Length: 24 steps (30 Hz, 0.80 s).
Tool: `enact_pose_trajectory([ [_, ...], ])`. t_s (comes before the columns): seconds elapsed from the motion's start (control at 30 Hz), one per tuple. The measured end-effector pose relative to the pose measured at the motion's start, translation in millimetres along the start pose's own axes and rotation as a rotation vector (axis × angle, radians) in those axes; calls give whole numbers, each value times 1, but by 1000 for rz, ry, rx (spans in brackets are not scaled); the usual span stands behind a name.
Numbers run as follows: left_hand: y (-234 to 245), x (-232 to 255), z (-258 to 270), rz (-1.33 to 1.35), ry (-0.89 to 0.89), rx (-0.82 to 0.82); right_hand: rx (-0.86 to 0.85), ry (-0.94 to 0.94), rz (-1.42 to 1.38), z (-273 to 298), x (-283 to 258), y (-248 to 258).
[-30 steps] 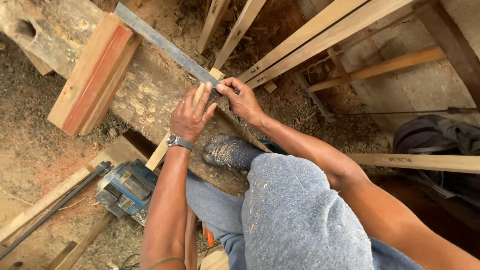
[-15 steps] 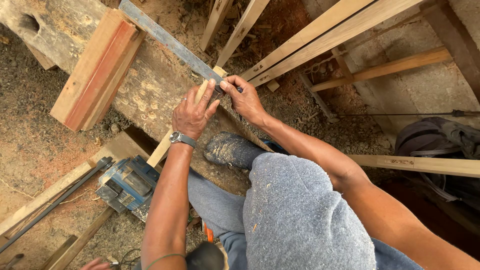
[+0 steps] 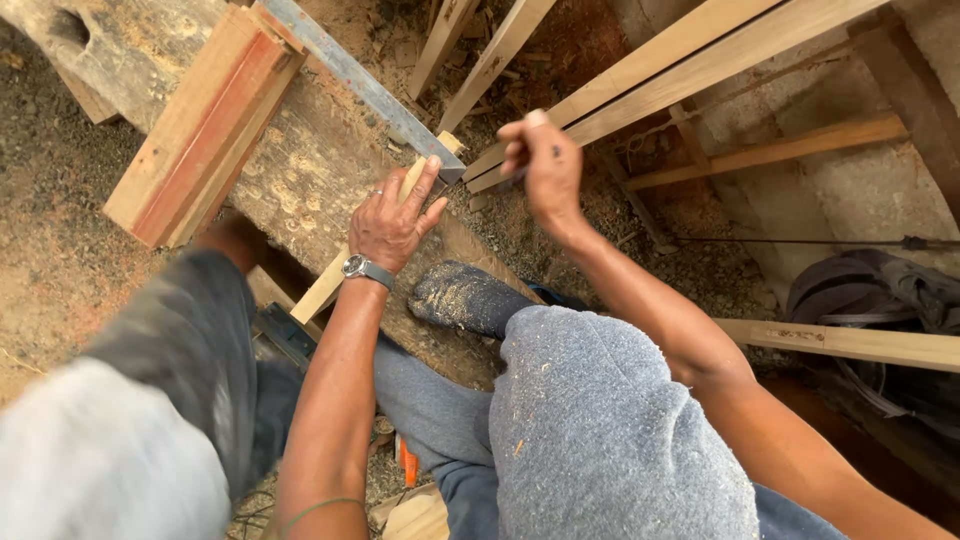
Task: The person uses a try square and a pencil to mark lines on several pieces of wood. They measure and mark the wood pieces one by one, placing the square on the wood and drawing lines along its edge.
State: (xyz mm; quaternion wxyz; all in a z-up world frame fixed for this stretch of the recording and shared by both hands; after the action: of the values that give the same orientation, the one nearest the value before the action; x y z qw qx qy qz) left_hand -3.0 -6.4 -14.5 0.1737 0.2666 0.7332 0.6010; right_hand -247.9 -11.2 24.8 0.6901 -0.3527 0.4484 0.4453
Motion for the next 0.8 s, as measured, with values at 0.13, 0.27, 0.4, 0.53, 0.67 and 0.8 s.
enact_pose_trajectory([
  [0.13,-3,-1,1,-44,-29,13,43,226,252,-20,-28,16],
  [0.27,-1,-1,1,-45,-40,56,-229,182,370,-23,-61,-1],
  [0.4,2,2,-3,28,37,-13,-441,345,514,-23,-57,-15],
  [0.53,0,2,-3,39,63,-38,-473,386,574,-29,-40,-17],
  [0.67,-6,2,0,60,68,-63,-478,436,695,-20,-48,-10],
  [0.8,-4,4,0,67,76,-62,-481,360,862,-8,-59,11],
])
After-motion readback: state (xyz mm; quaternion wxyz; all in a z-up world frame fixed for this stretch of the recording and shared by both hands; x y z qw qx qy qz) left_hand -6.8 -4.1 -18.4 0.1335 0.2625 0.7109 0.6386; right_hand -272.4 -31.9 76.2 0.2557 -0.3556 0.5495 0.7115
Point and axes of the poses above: each hand's wrist, its own z-axis away from the middle knuckle, its own y-axis out of the back of the hand, x = y × z, the point moved 1 cm from there along -z, towards the middle knuckle, and after that the axes turned 1 degree about -x, right-handed, at the moved point
